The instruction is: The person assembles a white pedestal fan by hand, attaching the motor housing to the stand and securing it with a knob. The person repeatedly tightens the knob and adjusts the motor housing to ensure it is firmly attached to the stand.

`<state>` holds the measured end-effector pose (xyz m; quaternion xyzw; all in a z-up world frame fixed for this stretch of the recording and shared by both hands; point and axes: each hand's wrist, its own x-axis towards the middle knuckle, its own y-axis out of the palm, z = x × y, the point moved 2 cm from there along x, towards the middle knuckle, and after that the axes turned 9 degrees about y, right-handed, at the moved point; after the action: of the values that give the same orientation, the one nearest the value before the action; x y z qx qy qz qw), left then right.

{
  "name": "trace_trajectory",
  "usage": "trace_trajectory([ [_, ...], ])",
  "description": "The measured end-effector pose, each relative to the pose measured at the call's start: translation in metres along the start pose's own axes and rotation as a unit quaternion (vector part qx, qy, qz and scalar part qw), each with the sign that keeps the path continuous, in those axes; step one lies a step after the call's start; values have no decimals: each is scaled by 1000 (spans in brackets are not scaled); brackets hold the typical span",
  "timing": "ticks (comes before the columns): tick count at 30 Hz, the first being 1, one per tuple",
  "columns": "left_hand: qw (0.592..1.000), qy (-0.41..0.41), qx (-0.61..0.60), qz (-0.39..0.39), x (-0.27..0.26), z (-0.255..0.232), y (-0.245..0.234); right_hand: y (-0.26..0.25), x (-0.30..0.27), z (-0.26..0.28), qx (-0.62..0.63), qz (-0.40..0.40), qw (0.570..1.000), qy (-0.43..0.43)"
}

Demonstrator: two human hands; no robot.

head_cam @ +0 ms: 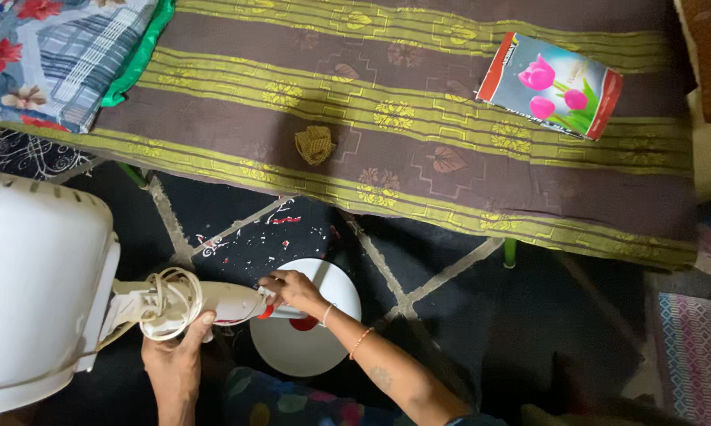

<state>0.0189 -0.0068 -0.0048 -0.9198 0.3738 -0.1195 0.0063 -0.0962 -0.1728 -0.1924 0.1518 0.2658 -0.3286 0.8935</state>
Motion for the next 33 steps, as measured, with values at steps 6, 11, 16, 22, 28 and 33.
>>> trace_trajectory([
  [6, 1000, -3, -7, 0, 2, 4, -1, -17, -12, -26, 95, 136, 956, -244],
  [11, 1000, -3, 11, 3, 1, 1, -1, -11, -5, -10, -9, 41, 988, -149],
  [16, 1000, -2, 0, 5, 2, 0, -2, -13, 21, -21, -74, 31, 960, -267],
  [22, 1000, -3, 5, 6, 4, -5, 1, -19, 6, -18, 15, 53, 970, -239],
  [28, 1000, 16, 9, 18, 2, -3, -1, -13, -8, 2, -35, 23, 997, -60],
  [33, 1000, 8, 14, 12, 3, -1, -2, -17, 10, -18, -94, -1, 933, -348],
])
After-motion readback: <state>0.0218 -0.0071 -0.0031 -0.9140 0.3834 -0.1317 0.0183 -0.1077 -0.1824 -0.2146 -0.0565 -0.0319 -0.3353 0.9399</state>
